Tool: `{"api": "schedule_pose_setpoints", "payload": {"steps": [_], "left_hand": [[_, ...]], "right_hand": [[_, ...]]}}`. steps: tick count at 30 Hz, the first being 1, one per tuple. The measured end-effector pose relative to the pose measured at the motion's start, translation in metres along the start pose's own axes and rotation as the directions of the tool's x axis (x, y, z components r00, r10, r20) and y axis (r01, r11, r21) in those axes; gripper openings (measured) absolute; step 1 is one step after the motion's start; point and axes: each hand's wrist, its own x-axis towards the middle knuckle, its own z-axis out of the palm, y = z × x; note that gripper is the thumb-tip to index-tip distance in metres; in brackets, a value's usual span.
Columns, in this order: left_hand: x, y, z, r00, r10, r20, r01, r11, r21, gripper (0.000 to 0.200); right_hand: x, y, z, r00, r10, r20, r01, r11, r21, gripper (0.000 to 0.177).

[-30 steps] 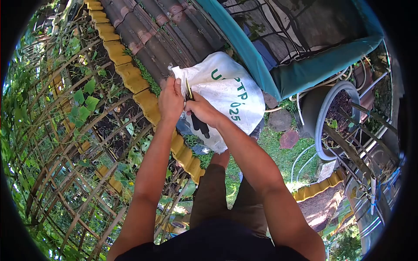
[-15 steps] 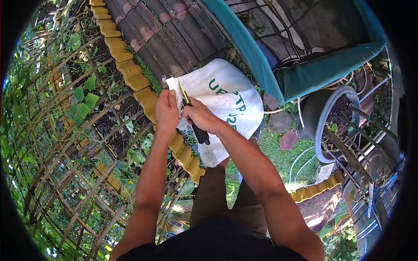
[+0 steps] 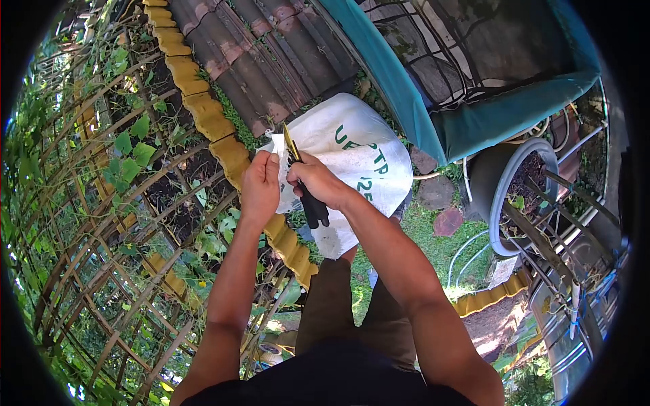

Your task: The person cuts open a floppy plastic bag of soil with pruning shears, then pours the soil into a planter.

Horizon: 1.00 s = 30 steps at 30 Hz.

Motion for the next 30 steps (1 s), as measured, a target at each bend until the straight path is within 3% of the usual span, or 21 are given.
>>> {"api": "schedule_pose_setpoints", "payload": {"steps": [6,10,11,12,13,14,15,16,17,18,19,20,22,23,24,26,28,30], "left_hand": [[-0.008,0.003,0.001,0.999,-0.02,0.034,0.022,0.998,-0.057,0.026],[-0.033,-0.009,-0.013,0.999,0.036,-0.017,-0.037,0.997,-0.064,0.026],[-0.044,-0.008,-0.026,0.999,-0.038,0.003,0.038,0.982,-0.187,0.024],[-0.052,-0.002,-0.039,0.996,-0.059,-0.073,0.036,0.961,-0.275,0.023],[-0.062,-0.004,-0.06,0.986,-0.073,-0.151,0.035,0.97,-0.239,0.021],[-0.074,0.015,-0.073,0.948,-0.162,-0.275,0.064,0.94,-0.335,0.019],[-0.087,0.028,-0.09,0.906,-0.17,-0.388,-0.028,0.889,-0.457,0.02],[-0.101,0.025,-0.112,0.867,-0.086,-0.492,-0.177,0.868,-0.464,0.022],[-0.108,0.059,-0.116,0.736,-0.095,-0.67,-0.275,0.862,-0.425,0.023],[-0.119,0.034,-0.154,0.837,0.274,-0.474,-0.505,0.721,-0.474,0.021],[-0.129,0.041,-0.168,0.869,0.188,-0.458,-0.479,0.551,-0.683,0.019],[-0.134,0.059,-0.166,0.882,0.333,-0.333,-0.462,0.474,-0.749,0.019],[-0.138,0.075,-0.169,0.887,0.397,-0.237,-0.395,0.384,-0.834,0.02],[-0.144,0.084,-0.155,0.857,0.441,-0.265,-0.431,0.333,-0.839,0.017],[-0.151,0.098,-0.147,0.902,0.385,-0.197,-0.298,0.225,-0.928,0.018],[-0.161,0.115,-0.119,0.873,0.485,-0.053,-0.124,0.117,-0.985,0.018],[-0.16,0.136,-0.087,0.758,0.637,0.142,0.116,0.084,-0.99,0.014],[-0.18,0.138,-0.043,0.858,0.459,0.231,0.256,0.009,-0.967,0.011]], "right_hand": [[0.001,-0.008,-0.001,1.0,0.011,0.003,-0.011,0.999,-0.03,0.021],[0.006,-0.01,-0.005,0.999,-0.043,0.02,0.042,0.996,0.08,0.024],[0.003,-0.012,-0.004,0.997,-0.049,0.056,0.048,0.999,0.023,0.028],[-0.007,-0.022,0.003,0.996,-0.05,0.078,0.052,0.998,-0.033,0.032],[-0.016,-0.024,0.009,0.996,-0.042,0.081,0.05,0.994,-0.101,0.04],[-0.017,-0.013,0.012,0.995,-0.081,0.065,0.09,0.986,-0.141,0.047],[-0.027,-0.009,0.017,0.992,-0.108,0.064,0.115,0.985,-0.13,0.048],[-0.041,-0.005,0.021,0.989,-0.131,0.069,0.138,0.983,-0.119,0.049],[-0.058,-0.003,0.024,0.989,-0.133,0.058,0.136,0.989,-0.063,0.05],[-0.074,0.001,0.028,0.989,-0.137,0.053,0.138,0.99,-0.006,0.05],[-0.091,0.006,0.031,0.983,-0.178,0.032,0.18,0.983,-0.048,0.05],[-0.108,0.012,0.033,0.985,-0.17,-0.01,0.169,0.983,-0.076,0.048],[-0.136,0.035,0.028,0.973,-0.219,-0.071,0.211,0.973,-0.095,0.047],[-0.151,0.046,0.025,0.972,-0.204,-0.115,0.196,0.978,-0.074,0.047],[-0.168,0.055,0.022,0.97,-0.189,-0.155,0.183,0.982,-0.054,0.046],[-0.211,0.051,0.015,0.976,-0.12,-0.179,0.105,0.99,-0.09,0.048],[-0.238,0.084,0.002,0.961,-0.158,-0.227,0.186,0.976,0.111,0.06],[-0.281,0.082,0.006,0.977,-0.133,-0.167,0.202,0.829,0.522,0.086]]}}
